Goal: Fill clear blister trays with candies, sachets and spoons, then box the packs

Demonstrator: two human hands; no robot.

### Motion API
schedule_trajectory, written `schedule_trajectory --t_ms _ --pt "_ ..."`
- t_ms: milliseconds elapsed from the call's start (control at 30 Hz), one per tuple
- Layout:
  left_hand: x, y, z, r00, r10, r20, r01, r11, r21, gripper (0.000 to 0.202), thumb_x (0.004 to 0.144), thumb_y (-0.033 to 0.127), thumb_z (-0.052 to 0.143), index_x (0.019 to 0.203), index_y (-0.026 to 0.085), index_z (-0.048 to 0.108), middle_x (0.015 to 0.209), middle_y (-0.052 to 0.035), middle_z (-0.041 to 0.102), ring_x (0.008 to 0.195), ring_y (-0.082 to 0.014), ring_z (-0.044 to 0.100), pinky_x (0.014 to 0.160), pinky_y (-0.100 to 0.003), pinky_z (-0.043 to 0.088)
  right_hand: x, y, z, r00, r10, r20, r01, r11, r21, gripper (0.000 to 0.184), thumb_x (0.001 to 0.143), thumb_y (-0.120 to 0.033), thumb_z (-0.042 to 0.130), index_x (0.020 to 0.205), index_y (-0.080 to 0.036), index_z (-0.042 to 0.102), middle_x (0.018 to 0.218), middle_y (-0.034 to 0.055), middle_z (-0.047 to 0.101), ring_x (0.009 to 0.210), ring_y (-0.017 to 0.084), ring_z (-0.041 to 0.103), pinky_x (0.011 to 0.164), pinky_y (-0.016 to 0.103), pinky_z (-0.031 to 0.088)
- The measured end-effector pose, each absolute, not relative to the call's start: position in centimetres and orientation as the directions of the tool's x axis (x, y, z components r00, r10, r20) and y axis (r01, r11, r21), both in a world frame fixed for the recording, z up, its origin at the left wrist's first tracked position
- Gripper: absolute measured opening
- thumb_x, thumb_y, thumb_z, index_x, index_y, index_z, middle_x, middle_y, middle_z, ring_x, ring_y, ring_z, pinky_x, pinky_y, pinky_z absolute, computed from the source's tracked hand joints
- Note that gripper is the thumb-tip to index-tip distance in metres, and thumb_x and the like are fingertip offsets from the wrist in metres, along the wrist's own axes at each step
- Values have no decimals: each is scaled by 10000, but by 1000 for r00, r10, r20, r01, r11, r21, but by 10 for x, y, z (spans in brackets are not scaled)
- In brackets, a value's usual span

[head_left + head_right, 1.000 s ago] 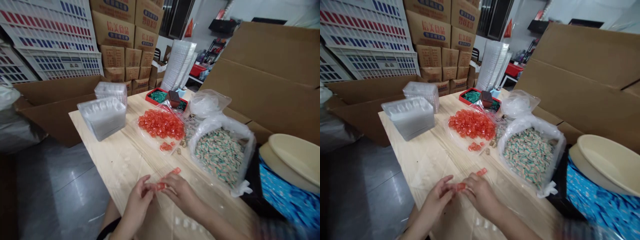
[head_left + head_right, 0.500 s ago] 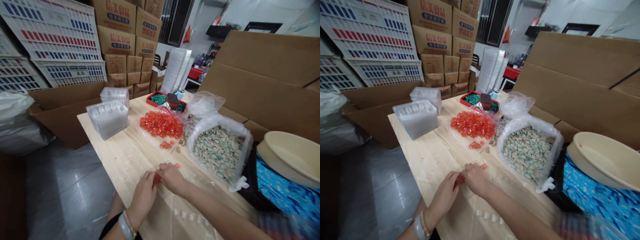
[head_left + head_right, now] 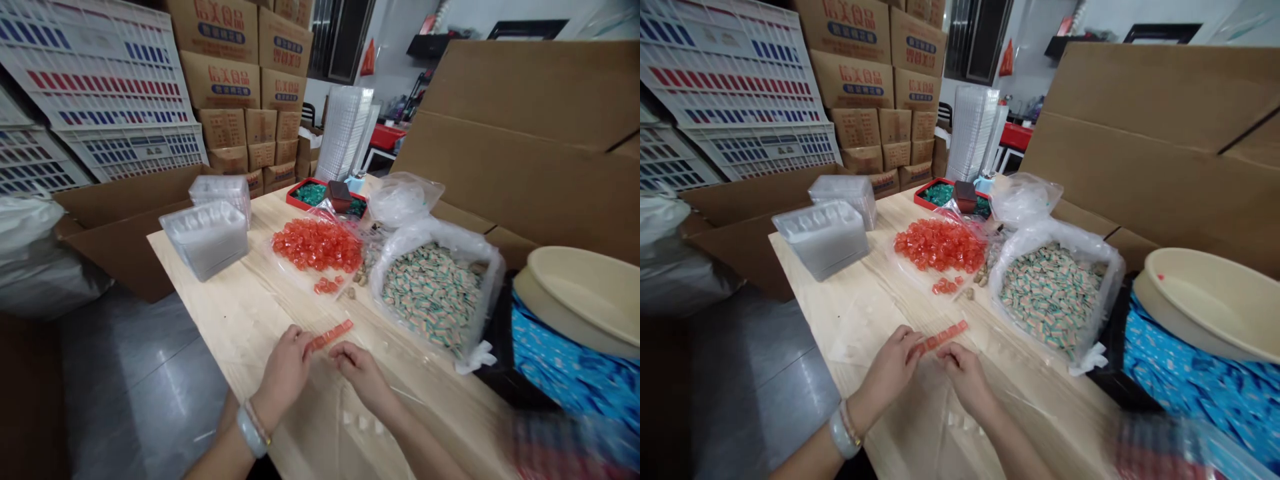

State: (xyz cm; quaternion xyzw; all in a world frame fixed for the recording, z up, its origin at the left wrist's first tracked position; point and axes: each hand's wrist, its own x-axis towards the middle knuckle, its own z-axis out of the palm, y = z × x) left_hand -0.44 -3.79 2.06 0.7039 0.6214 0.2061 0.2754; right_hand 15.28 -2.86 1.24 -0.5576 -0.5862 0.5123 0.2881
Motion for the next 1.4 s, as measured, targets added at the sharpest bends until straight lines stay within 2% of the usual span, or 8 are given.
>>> schedule_trajectory --t_ms 167,367,533,733,933,1033,1200,1400 --pt "-2 -34 16 242 967 -84 762 -135 633 237 790 118 348 828 174 575 803 -33 524 761 -139 498 707 -249 391 154 -28 23 -234 898 -372 -7 -385 -923 163 589 -181 443 677 -147 576 529 -43 483 414 57 317 440 208 216" --pt "-3 -38 13 243 966 -90 808 -149 570 265 754 72 376 929 182 541 887 -38 513 821 -138 489 749 -249 381 159 -30 33 -192 903 -384 -169 -416 -894 90 542 -126 525 606 -136 588 523 -44 485 421 45 332 442 198 221" --pt "-2 -41 22 181 982 -45 836 -130 533 265 758 102 396 960 200 535 932 -47 494 826 -155 495 738 -279 396 160 -31 40 -233 878 -418 -346 -477 -808 210 649 -332 607 769 -161 624 676 8 572 505 76 445 492 204 321" --pt "13 -47 46 259 948 185 610 -309 730 215 798 161 389 897 210 574 898 -43 515 849 -152 488 757 -281 412 154 -23 41 -292 848 -443 -401 -529 -748 383 745 -498 454 848 -170 624 868 76 614 798 171 558 725 308 416" --pt "25 -37 49 222 970 102 455 -195 869 288 700 76 461 931 200 580 959 -44 552 910 -166 482 829 -317 393 135 -22 41 -272 846 -459 -465 -533 -707 350 682 -474 555 851 -175 629 877 69 623 819 177 562 722 298 419" --pt "15 -31 45 217 976 32 285 -95 954 276 669 28 421 781 179 623 830 -35 590 813 -138 523 766 -265 416 132 -9 44 -135 909 -395 -403 -414 -816 305 610 -410 649 800 -171 627 810 55 631 799 175 566 758 313 406" --pt "-12 -25 36 151 982 -111 103 96 990 275 639 62 415 761 163 640 696 -21 562 586 -100 502 546 -207 417 130 49 57 16 995 -102 -64 -101 -993 208 603 -332 641 705 -159 585 576 -14 559 539 110 496 570 255 398" --pt "-42 -19 22 71 960 -273 -88 278 956 201 705 272 455 781 157 601 584 13 495 478 -79 429 444 -186 365 117 156 92 -65 947 314 403 313 -860 119 672 -240 507 766 -177 545 551 -38 496 524 111 458 543 246 356"
